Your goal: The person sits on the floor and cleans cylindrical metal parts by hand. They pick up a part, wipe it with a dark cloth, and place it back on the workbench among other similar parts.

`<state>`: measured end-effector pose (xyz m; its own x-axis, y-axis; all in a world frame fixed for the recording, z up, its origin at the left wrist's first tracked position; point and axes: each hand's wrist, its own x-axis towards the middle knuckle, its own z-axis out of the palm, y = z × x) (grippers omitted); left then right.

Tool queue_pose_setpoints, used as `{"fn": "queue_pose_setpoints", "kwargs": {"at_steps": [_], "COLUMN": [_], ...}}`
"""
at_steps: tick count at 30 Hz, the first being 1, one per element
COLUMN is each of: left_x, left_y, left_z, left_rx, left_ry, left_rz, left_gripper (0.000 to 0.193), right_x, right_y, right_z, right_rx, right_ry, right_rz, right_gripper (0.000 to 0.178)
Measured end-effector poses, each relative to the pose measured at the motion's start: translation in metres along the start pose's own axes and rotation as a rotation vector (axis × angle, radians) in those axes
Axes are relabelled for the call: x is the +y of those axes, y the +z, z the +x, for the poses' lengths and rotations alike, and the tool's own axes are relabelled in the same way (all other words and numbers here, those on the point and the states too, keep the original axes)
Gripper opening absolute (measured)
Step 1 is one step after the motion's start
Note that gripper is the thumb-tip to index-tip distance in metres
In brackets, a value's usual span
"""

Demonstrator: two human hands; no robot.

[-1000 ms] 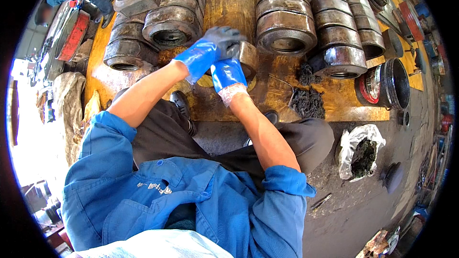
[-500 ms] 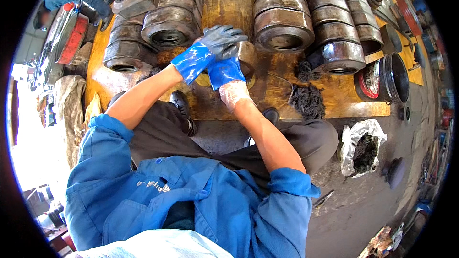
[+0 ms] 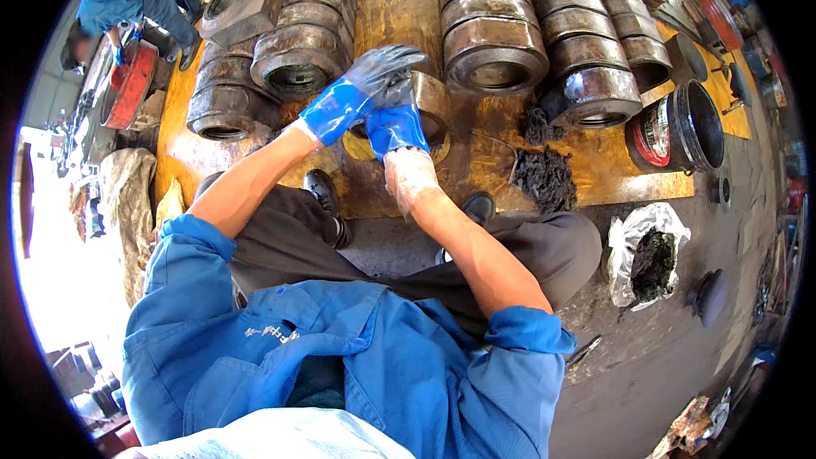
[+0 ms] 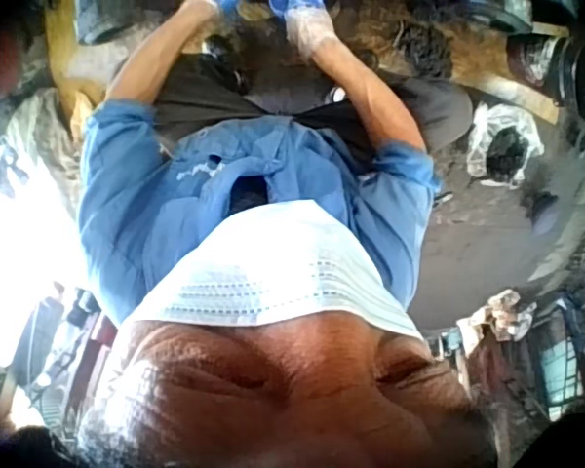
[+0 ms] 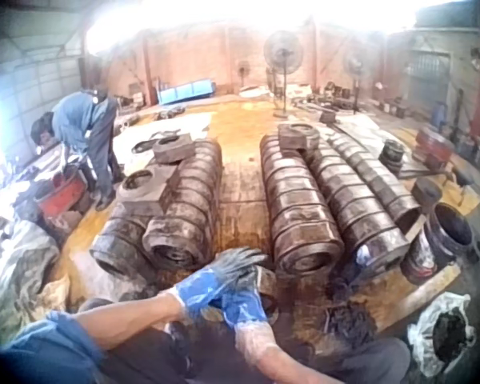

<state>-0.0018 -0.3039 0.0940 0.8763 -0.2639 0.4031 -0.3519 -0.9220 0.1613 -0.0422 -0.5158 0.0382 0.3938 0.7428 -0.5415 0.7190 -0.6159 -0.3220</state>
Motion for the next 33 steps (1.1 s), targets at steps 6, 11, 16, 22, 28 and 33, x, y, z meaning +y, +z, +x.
{"fn": "queue_pose_setpoints", "kwargs": {"at_steps": [6,11,16,22,28,33], "left_x": [-0.039,0.002,0.021,0.039,0.030,0.030], "left_y": [0.027,0.012,-0.008,-0.017,-0.010,-0.010], "left_z": [-0.032,-0.107,-0.178,-0.202,-0.207,-0.208], "left_rx": [0.063,-0.122,-0.279,-0.400,-0.430,-0.557], "left_ry": [-0.103,-0.131,-0.211,-0.394,-0.554,-0.663], "left_rz": [0.009,0.041,0.079,0.058,0.046,0.071], "left_gripper": [0.056,0.050,0.044,0.038,0.037,0.029], "right_x": [-0.032,-0.016,-0.012,-0.010,0.009,0.002], "right_y": [-0.041,-0.046,-0.036,-0.036,-0.021,-0.035], "right_z": [-0.052,-0.054,-0.053,-0.054,-0.042,-0.053], "right_rx": [0.321,0.141,0.250,0.088,-0.157,-0.132], "right_ry": [-0.093,0.058,-0.056,-0.026,-0.165,-0.112], "right_rz": [0.067,0.109,0.091,0.010,-0.239,-0.164], "right_gripper": [0.023,0.022,0.021,0.021,0.020,0.024]}}
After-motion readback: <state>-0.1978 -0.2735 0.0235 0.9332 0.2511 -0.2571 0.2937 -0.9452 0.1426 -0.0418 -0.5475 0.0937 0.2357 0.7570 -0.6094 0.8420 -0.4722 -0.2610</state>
